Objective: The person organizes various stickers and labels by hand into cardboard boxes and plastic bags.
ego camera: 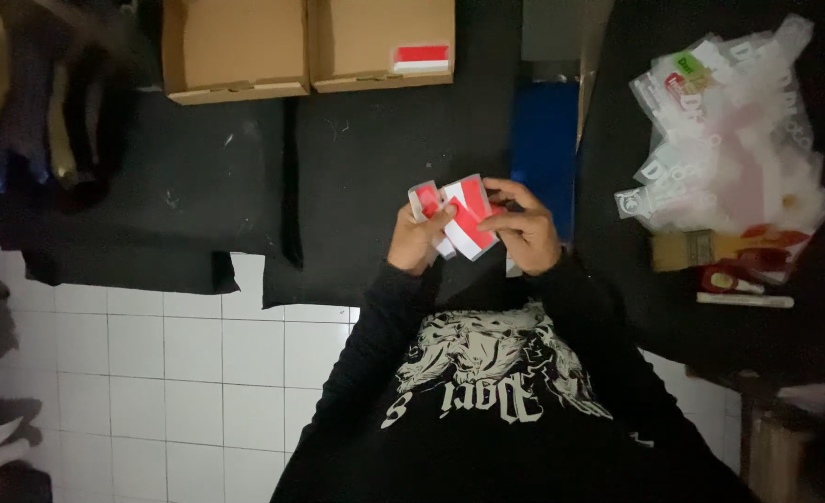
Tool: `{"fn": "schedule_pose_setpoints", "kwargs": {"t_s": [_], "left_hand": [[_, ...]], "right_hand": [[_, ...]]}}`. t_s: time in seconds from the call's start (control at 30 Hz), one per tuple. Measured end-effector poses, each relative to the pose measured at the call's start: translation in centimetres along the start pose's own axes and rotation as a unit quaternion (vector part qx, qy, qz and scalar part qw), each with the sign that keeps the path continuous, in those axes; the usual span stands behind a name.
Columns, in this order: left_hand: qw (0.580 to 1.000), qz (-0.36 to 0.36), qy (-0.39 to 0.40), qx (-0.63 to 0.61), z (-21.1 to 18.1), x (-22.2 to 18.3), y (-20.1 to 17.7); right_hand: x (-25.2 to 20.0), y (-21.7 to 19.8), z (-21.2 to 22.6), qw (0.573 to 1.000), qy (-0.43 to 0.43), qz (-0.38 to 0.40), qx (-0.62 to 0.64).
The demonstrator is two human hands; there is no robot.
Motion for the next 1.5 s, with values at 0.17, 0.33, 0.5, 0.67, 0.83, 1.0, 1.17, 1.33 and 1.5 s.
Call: {"fn": "schedule_pose_setpoints", "kwargs": {"t_s": [0.17, 0.33, 0.5, 0.67, 0.83, 1.0, 1.17, 1.33, 1.5], "left_hand": [[0.989, -0.025, 0.033, 0.140, 0.4, 0.4, -1.3], [0.987, -0.026, 0.094, 0.128, -0.8, 0.6, -1.8], [0.994, 0.005, 0.022, -0.102, -2.9, 0.8, -2.0], [0.990, 0.053, -0.041, -0.128, -0.8, 0.6, -2.6], [0.952, 0.038, -0.098, -0.289, 1.3, 0.8, -2.1], [0.986, 0.067, -0.092, -0.124, 3.6, 0.6, -3.5], [0.976, 0.030, -0.104, -0.187, 0.4, 0.2, -2.7], [0.965, 0.066, -0.120, -0.225, -0.4, 0.0, -1.9], [0.976, 0.095, -0.123, -0.155, 1.6, 0.1, -3.4]], "right_hand": [[-0.7, 0.0, -1.6, 0.998, -0.044, -0.004, -0.046], [-1.7, -0.3, -3.0, 0.996, 0.083, -0.010, 0.041], [-1.8, -1.2, -1.6, 0.995, 0.064, -0.064, 0.044], [-0.4, -1.0, -0.3, 0.996, -0.067, 0.033, -0.052], [0.7, 1.1, 0.6, 0.984, -0.034, 0.107, -0.138], [0.9, 0.3, 1.2, 0.988, 0.090, 0.123, -0.009], [0.4, -0.3, -0.1, 0.940, 0.332, -0.029, 0.077], [-0.3, 1.4, 0.0, 0.993, 0.003, -0.109, 0.036], [0.1, 4.0, 1.2, 0.943, -0.030, 0.233, -0.234]]}}
Point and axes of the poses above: each hand's wrist, its own x-axis towards the middle knuckle, its own y-axis out of the palm, z = x × y, the point moved 1 cm from there along x, towards the middle knuckle, and after that the axes turned 1 degree about y, right-handed, at the moved point
